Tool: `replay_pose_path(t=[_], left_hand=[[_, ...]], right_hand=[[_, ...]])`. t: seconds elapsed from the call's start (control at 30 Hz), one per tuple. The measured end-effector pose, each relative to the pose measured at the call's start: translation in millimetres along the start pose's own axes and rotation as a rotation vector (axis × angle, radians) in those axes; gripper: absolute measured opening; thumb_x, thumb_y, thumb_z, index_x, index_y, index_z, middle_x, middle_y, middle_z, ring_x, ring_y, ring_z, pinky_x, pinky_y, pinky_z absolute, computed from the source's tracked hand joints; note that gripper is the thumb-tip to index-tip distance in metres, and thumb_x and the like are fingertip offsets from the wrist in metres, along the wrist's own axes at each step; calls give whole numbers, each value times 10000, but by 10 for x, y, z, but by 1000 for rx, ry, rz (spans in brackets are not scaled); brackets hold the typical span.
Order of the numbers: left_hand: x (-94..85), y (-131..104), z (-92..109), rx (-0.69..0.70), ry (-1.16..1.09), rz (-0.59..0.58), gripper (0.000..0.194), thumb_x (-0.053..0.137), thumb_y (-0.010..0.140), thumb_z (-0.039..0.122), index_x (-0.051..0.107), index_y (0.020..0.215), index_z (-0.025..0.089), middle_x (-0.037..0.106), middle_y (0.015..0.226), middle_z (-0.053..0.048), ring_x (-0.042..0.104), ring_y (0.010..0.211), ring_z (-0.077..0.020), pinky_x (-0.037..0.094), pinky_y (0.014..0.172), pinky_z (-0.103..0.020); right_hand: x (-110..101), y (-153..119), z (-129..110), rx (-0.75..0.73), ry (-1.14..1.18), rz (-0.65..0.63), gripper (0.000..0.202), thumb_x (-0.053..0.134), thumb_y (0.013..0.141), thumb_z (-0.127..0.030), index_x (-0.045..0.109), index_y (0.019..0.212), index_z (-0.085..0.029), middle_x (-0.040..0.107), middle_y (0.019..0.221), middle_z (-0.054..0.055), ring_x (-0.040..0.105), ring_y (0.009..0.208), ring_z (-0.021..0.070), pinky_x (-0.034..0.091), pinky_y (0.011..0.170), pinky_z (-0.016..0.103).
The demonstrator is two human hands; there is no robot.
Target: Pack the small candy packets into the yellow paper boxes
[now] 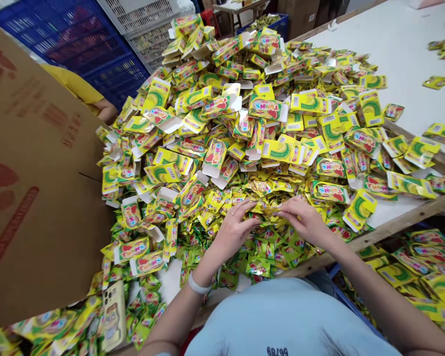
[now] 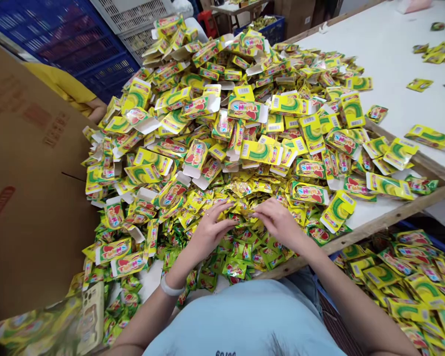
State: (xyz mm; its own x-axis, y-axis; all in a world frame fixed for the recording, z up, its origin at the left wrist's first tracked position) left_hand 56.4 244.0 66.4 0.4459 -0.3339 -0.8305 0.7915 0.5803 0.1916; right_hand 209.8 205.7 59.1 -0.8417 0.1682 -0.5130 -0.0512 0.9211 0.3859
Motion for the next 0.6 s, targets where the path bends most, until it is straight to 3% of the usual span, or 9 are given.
replay_pose_path(t=[0.1, 0.2, 0.3, 0.4, 0.47, 0.53, 0.6], left_hand=[[22, 55, 46, 53, -61, -23, 208, 478, 979, 184, 684, 993, 210, 578, 1399, -117, 437, 1405, -254, 386, 1139, -528], [113, 70, 29, 57, -81, -69, 209, 437, 1004, 203, 644, 991, 187, 702, 1170, -116, 605, 1230, -236, 515, 1012, -436], [185, 81, 12, 37, -23, -79, 206, 423, 1018, 239, 618, 989, 179, 726, 1026, -90, 690, 1016, -206, 563, 875, -359], [135, 129, 60, 63, 63, -74, 218, 402, 1024, 234, 601, 958, 175, 725, 944, -67, 698, 884, -182, 561, 797, -320], [-78, 208, 97, 99, 130, -9, 198, 426, 1020, 271, 592, 966, 179, 718, 939, -65, 692, 900, -188, 554, 812, -324], [-462, 327, 46, 76, 244, 146, 189, 466, 1005, 325, 583, 1034, 179, 704, 1012, -92, 669, 1003, -213, 533, 889, -355], [-885, 456, -129, -49, 429, 325, 287, 517, 975, 378, 557, 1160, 162, 668, 1127, -144, 615, 1122, -263, 486, 973, -410]], right_hand=[[236, 34, -80, -75, -45, -228, 284, 425, 1023, -256, 683, 932, -181, 689, 827, 71, 575, 800, 204, 492, 726, 339], [354, 31, -91, -73, -99, -362, 330, 401, 1039, -314, 680, 924, -182, 689, 840, 66, 553, 802, 202, 475, 756, 342], [420, 39, -56, -20, -218, -378, 291, 587, 943, -455, 675, 959, -178, 676, 854, 78, 571, 841, 228, 476, 735, 338], [463, 71, -24, 1, -358, -309, 206, 669, 903, -360, 670, 962, -163, 657, 819, 85, 601, 821, 240, 477, 693, 323], [469, 84, -18, -29, -391, -265, 98, 606, 940, -234, 671, 938, -161, 658, 781, 76, 612, 779, 227, 475, 682, 313], [393, 88, -20, -70, -377, -182, 128, 553, 960, -191, 673, 970, -148, 679, 795, 83, 620, 767, 223, 482, 697, 318], [266, 74, -21, -96, -360, -83, 179, 524, 975, -208, 671, 1043, -130, 704, 847, 101, 629, 780, 231, 494, 724, 341]])
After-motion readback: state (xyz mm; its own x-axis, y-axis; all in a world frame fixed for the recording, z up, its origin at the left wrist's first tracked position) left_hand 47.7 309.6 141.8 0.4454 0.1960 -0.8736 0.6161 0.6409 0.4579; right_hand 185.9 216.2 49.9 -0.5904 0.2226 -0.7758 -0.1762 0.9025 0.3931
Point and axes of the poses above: each hand's wrist, its own y-axis towards the middle knuckle, its own x-axis out of the palm, z = x × y, the point moved 10 cm from there along y, towards the middle knuckle
